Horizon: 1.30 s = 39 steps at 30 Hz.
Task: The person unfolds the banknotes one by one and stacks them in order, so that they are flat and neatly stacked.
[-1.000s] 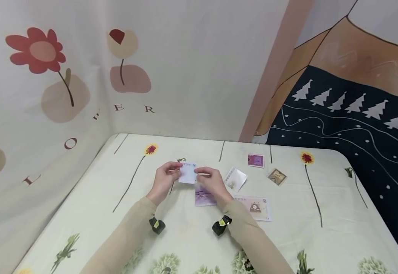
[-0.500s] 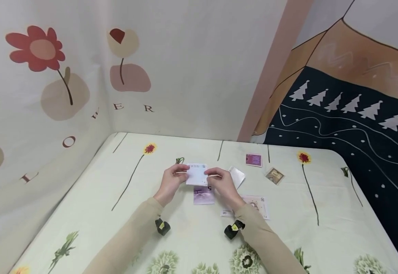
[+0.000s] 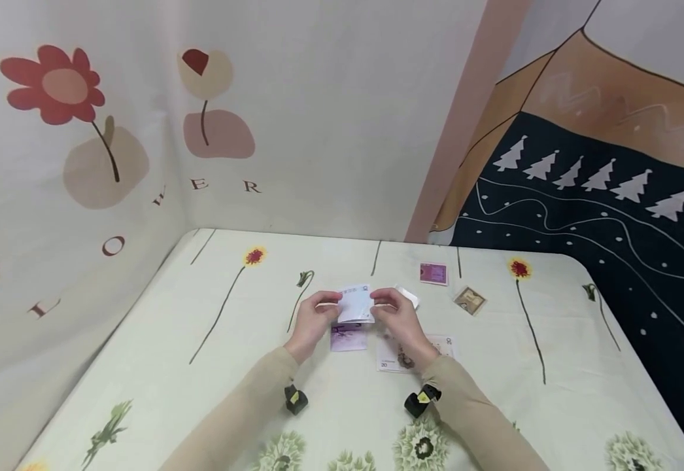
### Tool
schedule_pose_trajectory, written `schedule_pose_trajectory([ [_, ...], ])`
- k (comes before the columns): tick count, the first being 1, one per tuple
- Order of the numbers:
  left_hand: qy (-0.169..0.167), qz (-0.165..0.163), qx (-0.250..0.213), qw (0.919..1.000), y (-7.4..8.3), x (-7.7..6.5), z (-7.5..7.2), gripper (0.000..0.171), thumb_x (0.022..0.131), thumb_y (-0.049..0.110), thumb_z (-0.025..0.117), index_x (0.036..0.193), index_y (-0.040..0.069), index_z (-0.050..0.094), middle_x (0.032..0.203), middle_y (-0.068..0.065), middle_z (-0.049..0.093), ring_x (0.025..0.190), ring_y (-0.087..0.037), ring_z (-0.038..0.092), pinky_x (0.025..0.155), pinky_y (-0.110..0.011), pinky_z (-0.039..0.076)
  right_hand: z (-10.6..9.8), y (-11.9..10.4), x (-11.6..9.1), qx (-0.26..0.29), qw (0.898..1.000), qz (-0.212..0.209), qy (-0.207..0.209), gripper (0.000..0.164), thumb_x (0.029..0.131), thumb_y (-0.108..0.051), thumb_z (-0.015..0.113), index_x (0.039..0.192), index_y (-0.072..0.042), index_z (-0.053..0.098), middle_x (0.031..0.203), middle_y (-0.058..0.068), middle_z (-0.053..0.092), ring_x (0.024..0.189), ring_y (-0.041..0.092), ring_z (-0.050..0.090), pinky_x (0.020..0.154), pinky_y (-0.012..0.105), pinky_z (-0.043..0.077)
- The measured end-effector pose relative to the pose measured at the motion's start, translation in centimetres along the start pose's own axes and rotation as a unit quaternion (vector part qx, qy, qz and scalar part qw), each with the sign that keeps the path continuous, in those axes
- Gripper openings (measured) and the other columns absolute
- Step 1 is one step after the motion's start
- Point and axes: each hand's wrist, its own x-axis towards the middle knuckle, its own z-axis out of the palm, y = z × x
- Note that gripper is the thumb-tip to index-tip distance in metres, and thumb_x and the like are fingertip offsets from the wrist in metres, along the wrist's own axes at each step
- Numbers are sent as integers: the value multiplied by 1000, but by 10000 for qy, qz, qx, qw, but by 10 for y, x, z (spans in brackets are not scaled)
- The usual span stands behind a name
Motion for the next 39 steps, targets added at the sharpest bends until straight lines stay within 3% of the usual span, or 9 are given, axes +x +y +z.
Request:
schedule_pose_trajectory([
  [10,-327,300,814,9957,7,-7,16,27,85,2,67,112,1,66,128,-18,51,117,-37,51,94,-43,48,-10,-7,-6,126,9999,18,-101,29,84,10,61,113,7,57,108,19,59,90,19,63,78,21,52],
  [16,-486,880,1213,9875,14,-8,26,21,83,4,71,104,2,68,115,-15,55,106,-33,54,86,-40,52,-15,-11,-10,261,9992,-100,-284,28,87,10,60,114,8,56,111,20,57,90,19,63,78,22,52],
  [20,-661,963,1106,9870,18,-7,31,20,86,11,72,103,2,67,110,-12,59,99,-28,58,81,-35,53,-16,-15,-12,128,9990,-138,-415,29,88,8,61,116,6,56,113,18,57,94,19,63,80,22,51],
  [25,-802,602,683,9926,21,-7,35,26,86,16,73,105,1,64,109,-10,64,95,-25,62,73,-31,54,-19,-18,-16,-11,9988,1,-499,29,88,4,62,117,2,57,113,14,59,96,20,64,82,25,51],
  [35,-893,501,365,9941,22,-5,39,25,87,2,65,110,-1,58,113,-18,62,96,-33,66,77,-33,56,-21,-17,-19,15,9984,86,-552,30,89,3,62,118,2,57,115,16,59,99,24,63,82,24,50],
  [39,-1033,412,-70,9938,19,-4,39,29,88,-3,59,117,-3,54,115,-23,60,98,-37,65,78,-38,57,-25,-18,-20,137,9984,190,-514,30,89,5,61,119,3,56,115,16,58,98,21,63,81,24,51],
])
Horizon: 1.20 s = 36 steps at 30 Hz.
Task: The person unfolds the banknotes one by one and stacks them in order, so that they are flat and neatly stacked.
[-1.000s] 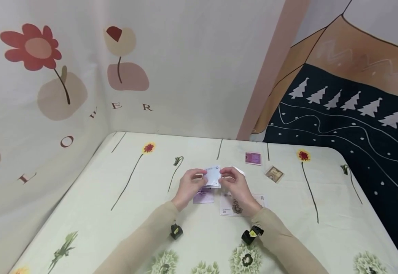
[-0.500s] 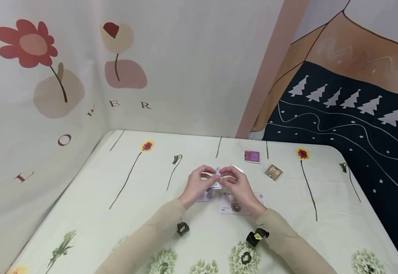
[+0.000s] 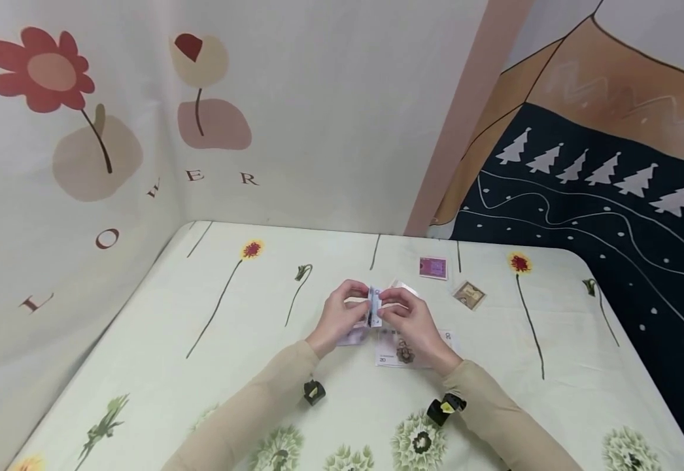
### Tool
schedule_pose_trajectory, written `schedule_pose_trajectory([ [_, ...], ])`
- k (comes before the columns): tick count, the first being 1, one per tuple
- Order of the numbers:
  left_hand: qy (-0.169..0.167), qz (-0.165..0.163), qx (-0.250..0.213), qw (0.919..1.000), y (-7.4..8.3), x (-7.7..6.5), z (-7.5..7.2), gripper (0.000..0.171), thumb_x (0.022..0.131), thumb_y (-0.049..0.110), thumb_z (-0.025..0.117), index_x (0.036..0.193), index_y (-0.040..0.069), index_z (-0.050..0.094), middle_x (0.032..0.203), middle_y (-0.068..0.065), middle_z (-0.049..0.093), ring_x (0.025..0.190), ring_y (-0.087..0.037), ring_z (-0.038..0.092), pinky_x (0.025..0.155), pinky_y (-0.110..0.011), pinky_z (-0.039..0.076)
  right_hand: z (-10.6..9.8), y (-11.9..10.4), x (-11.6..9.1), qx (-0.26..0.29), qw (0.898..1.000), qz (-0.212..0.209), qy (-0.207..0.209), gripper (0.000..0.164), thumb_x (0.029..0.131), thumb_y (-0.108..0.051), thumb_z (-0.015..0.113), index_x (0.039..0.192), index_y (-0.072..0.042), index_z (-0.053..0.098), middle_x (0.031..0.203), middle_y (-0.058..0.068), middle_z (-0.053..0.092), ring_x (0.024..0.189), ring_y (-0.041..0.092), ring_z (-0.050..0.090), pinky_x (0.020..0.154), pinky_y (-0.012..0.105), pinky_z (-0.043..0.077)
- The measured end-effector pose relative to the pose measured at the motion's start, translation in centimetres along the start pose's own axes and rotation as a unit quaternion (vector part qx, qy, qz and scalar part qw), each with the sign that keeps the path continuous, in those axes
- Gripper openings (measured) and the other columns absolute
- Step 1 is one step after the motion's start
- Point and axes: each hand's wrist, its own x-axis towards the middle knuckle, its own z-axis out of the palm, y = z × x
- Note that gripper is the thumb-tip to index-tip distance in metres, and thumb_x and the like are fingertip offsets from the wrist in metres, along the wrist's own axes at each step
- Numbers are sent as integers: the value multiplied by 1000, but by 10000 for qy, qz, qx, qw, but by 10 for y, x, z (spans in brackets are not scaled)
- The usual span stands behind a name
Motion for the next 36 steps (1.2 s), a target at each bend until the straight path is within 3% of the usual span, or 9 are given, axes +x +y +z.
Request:
schedule_pose_trajectory([
  [5,-88,-13,-368,9993,-2,-1,-2,38,90,-8,51,128,0,50,119,-26,58,101,-38,64,76,-36,57,-6,-1,-1,-44,10000,34,-2,30,90,6,59,119,5,54,116,18,56,98,20,62,82,23,51],
  [12,35,-59,-225,9997,-5,-2,-6,50,89,-11,48,134,10,49,115,-20,63,92,-31,68,65,-34,55,-20,3,-4,-693,9975,122,108,28,91,2,60,118,2,56,115,18,59,103,23,61,82,22,50],
  [17,115,39,-106,9999,-6,-2,-6,39,89,-11,49,124,4,57,113,-20,64,88,-29,68,65,-42,57,-31,7,-6,-836,9964,105,77,29,89,2,60,118,3,57,113,19,61,102,25,61,82,20,50],
  [20,136,-11,33,9999,-5,-2,-6,32,90,-10,51,118,1,62,115,-19,62,81,-24,68,61,-38,56,-38,9,-8,-878,9960,124,51,29,88,3,61,117,4,58,112,20,61,101,26,61,81,20,50],
  [26,77,-2,169,9998,-6,-5,-8,30,91,-7,52,119,-4,62,116,-21,61,73,-20,67,48,-25,44,-57,15,-10,-1022,9939,398,63,28,88,3,62,116,6,57,108,19,60,96,19,60,79,19,51],
  [36,-109,-78,331,9994,-11,-4,-9,30,88,-8,57,117,-3,63,111,-18,64,84,-24,69,62,-35,57,-81,14,-11,-1438,9882,477,220,24,93,-5,61,113,8,57,102,16,61,89,13,57,74,20,51],
])
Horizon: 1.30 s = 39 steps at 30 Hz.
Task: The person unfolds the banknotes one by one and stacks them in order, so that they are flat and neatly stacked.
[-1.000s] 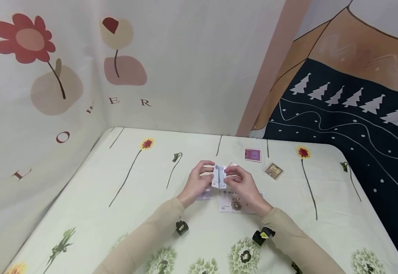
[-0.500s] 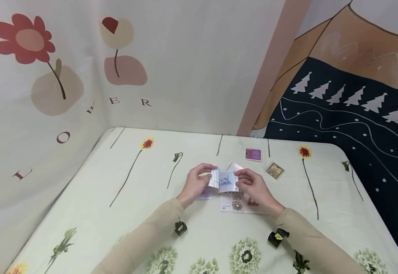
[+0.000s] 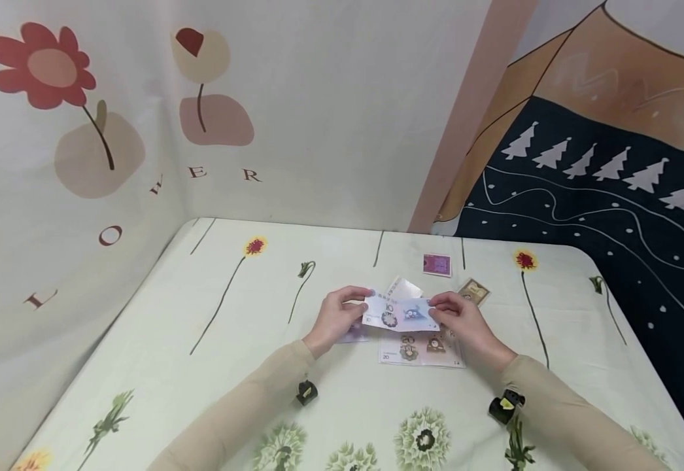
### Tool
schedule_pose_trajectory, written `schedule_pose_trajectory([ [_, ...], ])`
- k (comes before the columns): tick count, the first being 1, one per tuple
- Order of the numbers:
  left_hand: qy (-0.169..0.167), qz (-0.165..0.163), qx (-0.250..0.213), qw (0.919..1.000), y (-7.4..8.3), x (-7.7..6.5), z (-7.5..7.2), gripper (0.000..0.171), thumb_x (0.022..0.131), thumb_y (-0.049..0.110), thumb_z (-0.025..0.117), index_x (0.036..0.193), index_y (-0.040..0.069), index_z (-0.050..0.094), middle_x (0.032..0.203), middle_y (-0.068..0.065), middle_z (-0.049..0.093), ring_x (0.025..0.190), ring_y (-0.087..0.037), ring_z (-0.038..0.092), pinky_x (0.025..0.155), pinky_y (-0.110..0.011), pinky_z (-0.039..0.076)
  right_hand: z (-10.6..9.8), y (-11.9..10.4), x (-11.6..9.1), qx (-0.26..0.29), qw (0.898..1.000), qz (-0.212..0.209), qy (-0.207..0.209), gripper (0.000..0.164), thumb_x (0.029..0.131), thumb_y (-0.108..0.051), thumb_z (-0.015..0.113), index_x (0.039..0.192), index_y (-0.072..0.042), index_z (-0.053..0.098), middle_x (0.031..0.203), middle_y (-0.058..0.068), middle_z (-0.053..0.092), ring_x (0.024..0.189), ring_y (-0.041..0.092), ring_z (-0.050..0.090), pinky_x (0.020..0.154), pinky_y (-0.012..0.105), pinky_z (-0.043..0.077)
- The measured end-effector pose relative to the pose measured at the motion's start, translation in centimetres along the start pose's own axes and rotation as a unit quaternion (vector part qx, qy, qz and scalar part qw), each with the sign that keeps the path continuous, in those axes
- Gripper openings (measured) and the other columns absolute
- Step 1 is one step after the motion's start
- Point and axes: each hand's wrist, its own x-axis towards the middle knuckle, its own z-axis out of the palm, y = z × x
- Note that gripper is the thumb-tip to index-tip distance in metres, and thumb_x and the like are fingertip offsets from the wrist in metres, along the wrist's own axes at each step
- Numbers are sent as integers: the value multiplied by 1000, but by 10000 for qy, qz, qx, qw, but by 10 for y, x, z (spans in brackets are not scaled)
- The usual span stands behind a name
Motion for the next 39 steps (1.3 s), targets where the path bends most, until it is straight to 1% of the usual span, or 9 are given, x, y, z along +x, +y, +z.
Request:
schedule_pose_trajectory([
  [4,-32,70,295,9995,-2,1,4,29,85,-10,60,113,-5,64,105,-18,65,87,-25,68,73,-31,57,-8,3,1,-96,9999,49,-11,24,94,-7,61,113,7,57,103,16,61,90,14,57,74,21,50],
  [6,-57,70,455,9989,-3,1,6,28,83,-10,61,111,-5,65,101,-16,66,87,-24,68,76,-27,55,-11,5,0,-108,9999,49,-35,23,93,-6,61,113,7,58,105,17,61,91,15,58,75,21,50],
  [12,-149,5,763,9970,-9,0,9,24,82,-9,64,105,-3,68,90,-10,64,79,-16,64,71,-24,54,-18,10,-3,33,9999,-22,-162,22,92,-4,63,110,7,59,104,17,62,89,15,61,74,21,52],
  [15,-159,-26,893,9959,-10,0,9,23,82,-9,65,103,-2,68,88,-9,65,78,-16,64,71,-24,54,-20,13,-5,84,9996,-78,-272,23,91,-4,64,109,9,60,102,18,65,87,13,62,73,21,52],
  [21,-376,-187,739,9964,-11,-2,11,23,82,-11,64,104,-3,67,86,-8,66,76,-18,66,68,-30,57,-24,18,-7,-140,9994,-136,-276,23,89,-5,67,108,8,63,96,15,67,80,11,60,66,23,51],
  [25,-391,-94,698,9967,-9,-3,14,24,81,-12,65,104,-4,67,85,-8,66,74,-16,65,66,-29,57,-29,20,-9,-273,9989,-187,-335,22,89,-6,67,107,7,64,92,14,68,76,13,61,63,24,50],
  [31,-373,-11,1077,9935,-6,-4,17,24,79,-9,69,102,-1,71,83,-11,68,70,-13,63,63,-23,54,-35,20,-16,-436,9980,-217,-415,23,90,-9,68,107,5,66,90,11,69,75,16,62,64,26,52],
  [34,-387,-15,1328,9904,-6,-5,19,22,79,-6,71,99,1,73,80,-7,68,67,-10,62,61,-21,51,-37,21,-19,-454,9979,-159,-444,23,90,-10,67,108,5,66,88,11,69,74,16,63,64,26,53],
  [39,-653,-122,1487,9866,-7,-7,23,19,80,-6,70,98,0,73,76,-4,67,64,-11,61,60,-20,50,-39,23,-27,-505,9973,-167,-508,24,91,-10,67,108,6,67,88,11,69,72,15,64,63,27,54],
])
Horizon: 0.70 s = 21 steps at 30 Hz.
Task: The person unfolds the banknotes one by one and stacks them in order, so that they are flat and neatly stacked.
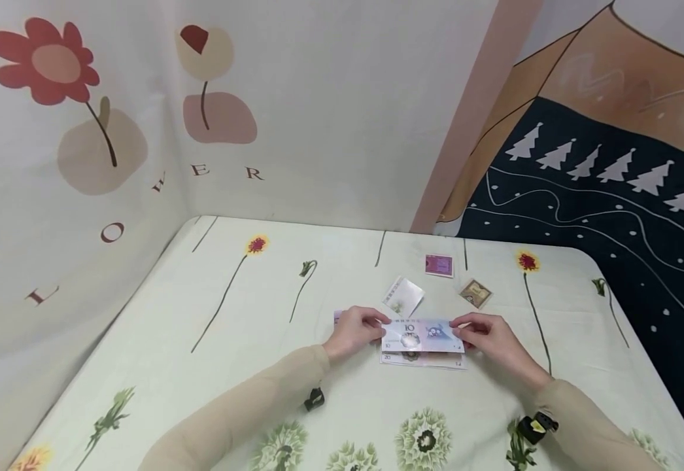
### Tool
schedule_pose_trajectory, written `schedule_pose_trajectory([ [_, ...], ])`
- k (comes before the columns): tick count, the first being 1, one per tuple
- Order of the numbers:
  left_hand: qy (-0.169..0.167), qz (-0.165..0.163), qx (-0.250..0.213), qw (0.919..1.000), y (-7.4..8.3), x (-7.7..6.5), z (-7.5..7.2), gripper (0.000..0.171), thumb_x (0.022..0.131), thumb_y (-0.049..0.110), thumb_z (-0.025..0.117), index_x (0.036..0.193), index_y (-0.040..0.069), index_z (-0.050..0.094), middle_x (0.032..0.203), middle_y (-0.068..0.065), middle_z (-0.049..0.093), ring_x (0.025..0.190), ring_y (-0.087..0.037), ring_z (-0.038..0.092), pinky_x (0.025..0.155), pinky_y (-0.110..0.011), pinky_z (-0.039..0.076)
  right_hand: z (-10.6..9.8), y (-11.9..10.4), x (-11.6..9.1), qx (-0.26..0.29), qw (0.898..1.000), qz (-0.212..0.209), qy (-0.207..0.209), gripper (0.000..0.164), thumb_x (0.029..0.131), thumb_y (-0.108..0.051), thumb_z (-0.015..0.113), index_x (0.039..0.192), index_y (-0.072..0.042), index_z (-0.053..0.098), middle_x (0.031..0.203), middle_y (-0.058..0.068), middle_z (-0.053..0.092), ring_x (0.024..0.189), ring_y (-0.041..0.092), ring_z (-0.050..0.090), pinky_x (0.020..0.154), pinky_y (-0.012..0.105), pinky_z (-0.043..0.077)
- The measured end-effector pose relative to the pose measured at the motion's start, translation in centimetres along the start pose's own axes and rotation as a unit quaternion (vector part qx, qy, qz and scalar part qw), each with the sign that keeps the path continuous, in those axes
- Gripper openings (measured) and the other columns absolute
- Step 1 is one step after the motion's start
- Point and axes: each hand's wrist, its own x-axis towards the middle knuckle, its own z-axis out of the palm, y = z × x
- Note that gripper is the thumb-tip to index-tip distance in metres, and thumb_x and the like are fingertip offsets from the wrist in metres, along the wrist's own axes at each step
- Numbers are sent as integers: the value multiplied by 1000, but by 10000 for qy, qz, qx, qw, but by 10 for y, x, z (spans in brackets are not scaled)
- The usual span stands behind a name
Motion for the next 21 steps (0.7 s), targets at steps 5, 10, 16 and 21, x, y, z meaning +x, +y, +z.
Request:
schedule_pose_trajectory([
  [5,-179,-170,8,9997,2,-1,3,17,81,-4,71,97,1,73,75,-2,66,64,-13,63,58,-19,49,-2,2,-5,-172,9998,-67,19,24,90,-11,68,109,5,68,91,11,69,73,15,63,63,26,53],
  [10,-165,-147,168,9996,3,0,6,16,80,-2,73,96,3,74,75,0,65,63,-10,61,61,-20,49,-2,4,-8,-306,9995,-91,-15,23,89,-9,68,108,5,68,87,9,69,71,15,62,59,25,50],
  [16,-136,-132,266,9995,1,-2,8,16,80,-3,73,95,3,74,75,1,64,64,-8,58,62,-20,49,0,5,-10,-375,9992,-127,-31,20,90,-8,67,105,4,69,79,8,67,65,16,61,52,25,48],
  [21,-125,-129,349,9992,1,-3,8,16,80,-3,73,95,3,74,74,2,63,66,-8,57,63,-21,49,2,7,-10,-392,9991,-144,-92,19,90,-8,67,105,4,69,77,7,65,64,15,60,51,25,48],
])
